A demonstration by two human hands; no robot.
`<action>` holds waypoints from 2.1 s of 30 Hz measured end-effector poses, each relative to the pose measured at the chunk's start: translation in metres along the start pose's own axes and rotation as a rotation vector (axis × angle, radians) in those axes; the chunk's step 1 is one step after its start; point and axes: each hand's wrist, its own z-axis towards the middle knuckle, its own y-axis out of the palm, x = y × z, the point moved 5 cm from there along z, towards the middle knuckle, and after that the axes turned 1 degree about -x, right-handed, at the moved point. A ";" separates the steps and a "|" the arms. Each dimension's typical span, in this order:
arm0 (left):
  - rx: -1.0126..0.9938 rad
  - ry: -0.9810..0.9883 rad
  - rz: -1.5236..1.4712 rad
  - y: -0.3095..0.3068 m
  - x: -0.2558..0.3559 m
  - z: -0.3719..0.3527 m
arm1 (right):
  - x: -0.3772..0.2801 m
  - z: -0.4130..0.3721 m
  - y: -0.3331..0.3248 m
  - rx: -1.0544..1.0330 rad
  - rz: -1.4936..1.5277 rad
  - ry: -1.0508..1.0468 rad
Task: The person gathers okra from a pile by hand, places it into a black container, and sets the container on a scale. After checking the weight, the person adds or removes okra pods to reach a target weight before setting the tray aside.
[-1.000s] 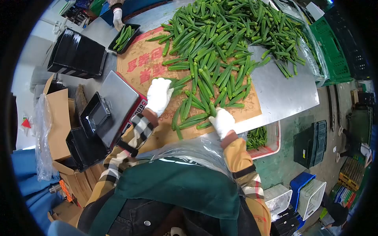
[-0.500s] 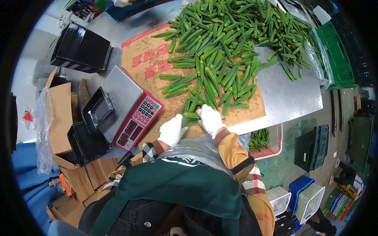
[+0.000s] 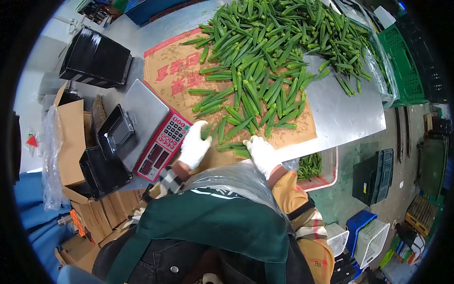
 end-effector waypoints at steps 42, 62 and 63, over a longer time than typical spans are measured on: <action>-0.184 0.224 0.634 0.031 0.015 0.066 | -0.003 0.020 -0.026 -0.014 1.856 0.478; -0.469 -0.379 -1.890 -0.027 0.057 0.010 | -0.142 0.037 -0.151 0.026 0.502 -0.182; -0.456 -0.372 -1.941 -0.031 0.048 0.007 | -0.148 0.039 -0.159 -0.022 0.615 -0.249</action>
